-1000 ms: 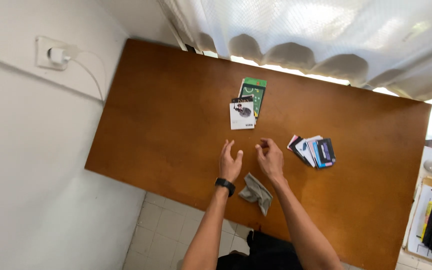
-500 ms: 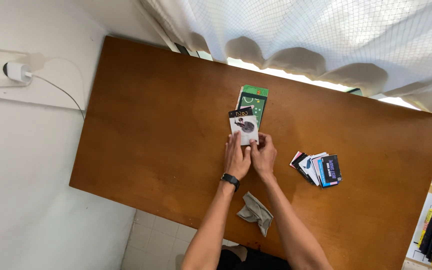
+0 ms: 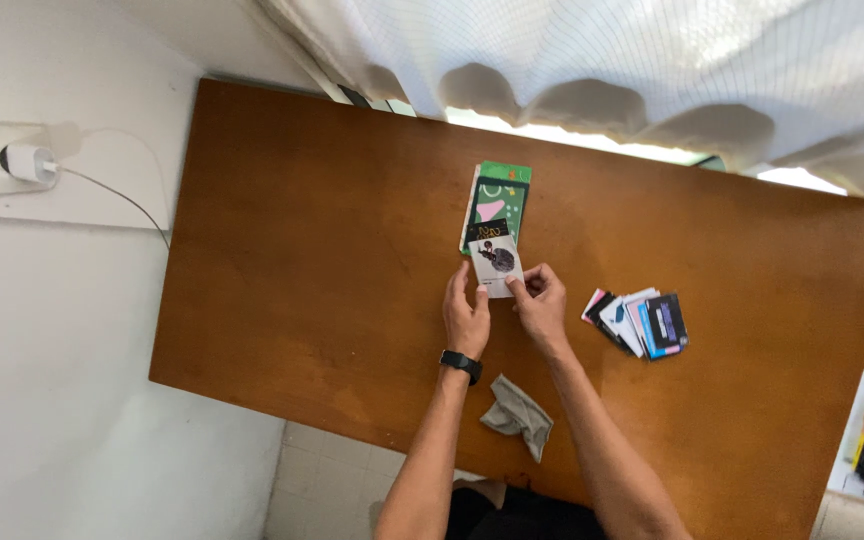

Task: Sort various cards and small items from a table onto a separate surface.

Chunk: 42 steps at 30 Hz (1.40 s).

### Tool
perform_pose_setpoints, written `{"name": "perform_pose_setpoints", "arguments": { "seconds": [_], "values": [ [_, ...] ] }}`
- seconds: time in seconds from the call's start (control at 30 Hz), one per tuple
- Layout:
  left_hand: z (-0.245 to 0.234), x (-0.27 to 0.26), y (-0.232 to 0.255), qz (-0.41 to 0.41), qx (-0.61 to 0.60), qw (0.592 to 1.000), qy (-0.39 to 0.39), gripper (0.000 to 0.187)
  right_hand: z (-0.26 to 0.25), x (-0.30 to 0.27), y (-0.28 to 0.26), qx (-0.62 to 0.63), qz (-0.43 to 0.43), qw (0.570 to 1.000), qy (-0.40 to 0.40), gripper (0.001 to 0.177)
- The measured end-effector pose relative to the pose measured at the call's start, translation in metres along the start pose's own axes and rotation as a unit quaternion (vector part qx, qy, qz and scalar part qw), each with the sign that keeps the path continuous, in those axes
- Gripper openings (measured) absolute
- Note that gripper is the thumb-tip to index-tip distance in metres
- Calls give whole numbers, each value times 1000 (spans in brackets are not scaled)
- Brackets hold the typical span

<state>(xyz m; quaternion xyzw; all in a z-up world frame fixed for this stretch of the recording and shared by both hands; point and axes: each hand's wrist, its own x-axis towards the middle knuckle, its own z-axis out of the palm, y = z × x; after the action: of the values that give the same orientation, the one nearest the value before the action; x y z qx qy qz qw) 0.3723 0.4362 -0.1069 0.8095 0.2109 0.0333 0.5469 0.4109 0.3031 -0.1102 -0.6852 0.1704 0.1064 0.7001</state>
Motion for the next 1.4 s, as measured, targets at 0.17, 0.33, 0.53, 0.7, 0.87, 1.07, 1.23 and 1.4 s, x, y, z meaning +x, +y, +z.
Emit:
{"name": "perform_pose_setpoints", "arguments": {
  "seconds": [0.17,0.33,0.53,0.7,0.87,1.07,1.23,1.4],
  "values": [
    [8,-32,-25,-79,-278,957,-27,46,-27,-41,-7,41,-20,999,-18,25],
    [-2,-88,-15,-101,-289,950,-57,32,-51,-101,-30,25,-12,999,-22,23],
    [-10,-180,17,-114,-327,934,-93,28,-104,-189,-12,47,-52,997,-7,22],
    [9,-264,42,-129,-307,934,-125,23,-170,-270,-9,34,-54,998,14,20],
    [52,-352,50,-123,-295,930,-180,23,-249,-353,5,68,-40,994,75,22],
    [111,-431,77,-115,-276,919,-256,26,-339,-420,11,69,6,986,151,24],
    [166,-476,112,-99,-210,915,-329,30,-423,-442,32,93,-3,976,198,25],
    [237,-505,120,-83,-185,917,-345,39,-519,-425,51,134,-16,950,282,24]
  ]
}}
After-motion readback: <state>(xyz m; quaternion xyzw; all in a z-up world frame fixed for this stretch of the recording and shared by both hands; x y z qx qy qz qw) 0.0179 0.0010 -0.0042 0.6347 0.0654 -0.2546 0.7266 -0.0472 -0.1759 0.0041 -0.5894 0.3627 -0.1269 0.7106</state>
